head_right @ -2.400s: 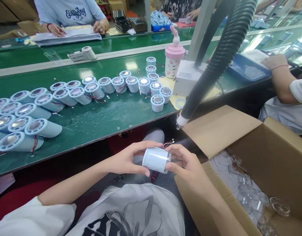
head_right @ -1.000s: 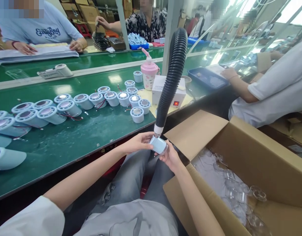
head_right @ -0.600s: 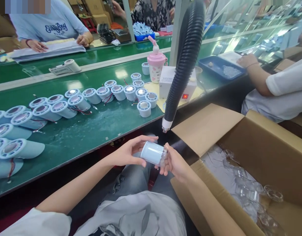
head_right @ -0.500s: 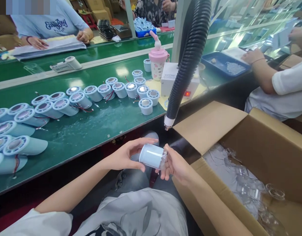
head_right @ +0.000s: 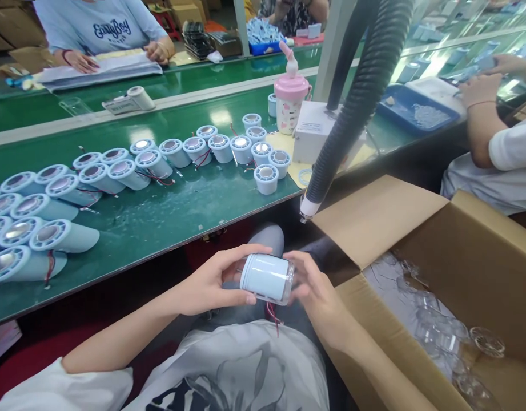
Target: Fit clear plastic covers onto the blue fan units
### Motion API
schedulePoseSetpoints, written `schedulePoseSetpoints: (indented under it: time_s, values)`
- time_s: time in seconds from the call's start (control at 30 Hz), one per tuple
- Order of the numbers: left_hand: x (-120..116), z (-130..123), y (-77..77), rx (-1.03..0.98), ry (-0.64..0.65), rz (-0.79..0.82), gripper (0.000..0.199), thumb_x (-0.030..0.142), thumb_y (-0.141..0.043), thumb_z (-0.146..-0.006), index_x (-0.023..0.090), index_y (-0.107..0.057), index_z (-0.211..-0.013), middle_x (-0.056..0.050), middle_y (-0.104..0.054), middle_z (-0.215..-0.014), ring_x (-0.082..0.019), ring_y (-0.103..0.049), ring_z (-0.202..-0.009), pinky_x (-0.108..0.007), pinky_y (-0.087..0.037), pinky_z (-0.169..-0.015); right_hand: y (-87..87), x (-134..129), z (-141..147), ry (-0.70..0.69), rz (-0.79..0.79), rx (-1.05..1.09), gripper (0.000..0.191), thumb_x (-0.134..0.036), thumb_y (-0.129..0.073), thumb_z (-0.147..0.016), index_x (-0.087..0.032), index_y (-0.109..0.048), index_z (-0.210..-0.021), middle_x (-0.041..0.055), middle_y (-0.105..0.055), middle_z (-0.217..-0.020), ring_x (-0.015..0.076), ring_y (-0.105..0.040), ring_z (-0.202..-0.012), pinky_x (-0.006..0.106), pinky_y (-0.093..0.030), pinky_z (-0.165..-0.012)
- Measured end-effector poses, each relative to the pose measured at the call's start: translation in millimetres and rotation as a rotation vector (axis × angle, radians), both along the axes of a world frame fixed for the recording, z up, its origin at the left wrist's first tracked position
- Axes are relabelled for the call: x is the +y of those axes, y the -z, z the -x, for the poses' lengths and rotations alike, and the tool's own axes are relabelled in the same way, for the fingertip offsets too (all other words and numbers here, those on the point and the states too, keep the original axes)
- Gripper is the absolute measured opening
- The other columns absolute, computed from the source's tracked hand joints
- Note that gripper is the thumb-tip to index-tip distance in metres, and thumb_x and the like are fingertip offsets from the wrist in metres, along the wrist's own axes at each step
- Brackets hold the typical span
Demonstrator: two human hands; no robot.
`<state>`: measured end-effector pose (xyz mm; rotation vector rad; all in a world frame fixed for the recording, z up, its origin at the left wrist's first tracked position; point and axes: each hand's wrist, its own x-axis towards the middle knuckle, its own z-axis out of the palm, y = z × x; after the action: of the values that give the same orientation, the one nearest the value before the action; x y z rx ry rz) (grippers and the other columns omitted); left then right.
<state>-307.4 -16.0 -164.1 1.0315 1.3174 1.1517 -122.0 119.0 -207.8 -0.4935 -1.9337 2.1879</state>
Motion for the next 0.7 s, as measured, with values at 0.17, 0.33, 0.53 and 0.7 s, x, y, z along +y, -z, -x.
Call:
schedulePoseSetpoints:
  time_s: [0.17,0.33,0.53,0.7]
  values:
    - [0,2,0.8,-0.087,0.036,0.056,0.064,0.03,-0.073,-0.076,0.023,-0.046,-0.134,-0.007,-0.061,-0.108,-0.018,-0.064,-0.089,-0.031,-0.055,-0.079,-2.4,-2,-10,0.058,-0.849,0.303,0.067,-0.015,-0.067,-0.085,-0.045,-0.039,-0.139,-0.0008,-0.036,-0.15,0.0261,-0.039,-0.134,0.046,-0.036,-0.11]
    - [1,5,5.6,-0.102,0.113,-0.076,0.073,0.02,-0.079,-0.068,0.026,-0.05,-0.135,-0.01,-0.055,-0.131,-0.025,-0.057,-0.115,-0.037,-0.048,-0.097,-4.4,-7,-14,0.035,-0.22,0.077,0.053,-0.028,-0.069,-0.085,-0.038,-0.05,-0.133,0.0045,-0.057,-0.132,0.0269,-0.058,-0.116,0.042,-0.053,-0.094]
    - [1,5,16.0,-0.296,0.135,0.024,0.075,0.015,-0.076,-0.072,0.027,-0.044,-0.139,-0.011,-0.056,-0.133,-0.023,-0.06,-0.113,-0.039,-0.047,-0.098,-2.9,-2,-17,0.047,-0.106,-0.055,0.043,-0.031,-0.076,-0.077,-0.032,-0.066,-0.119,0.0044,-0.064,-0.123,0.0274,-0.062,-0.107,0.04,-0.053,-0.092]
    - [5,-2,35.2,-0.41,0.128,0.132,0.081,0.018,-0.079,-0.069,0.026,-0.041,-0.14,-0.009,-0.063,-0.121,-0.02,-0.064,-0.099,-0.032,-0.051,-0.085,-1.8,-6,-11,0.039,-0.136,-0.172,0.043,-0.03,-0.07,-0.08,-0.031,-0.064,-0.122,0.0028,-0.069,-0.113,0.0231,-0.068,-0.085,0.036,-0.056,-0.08]
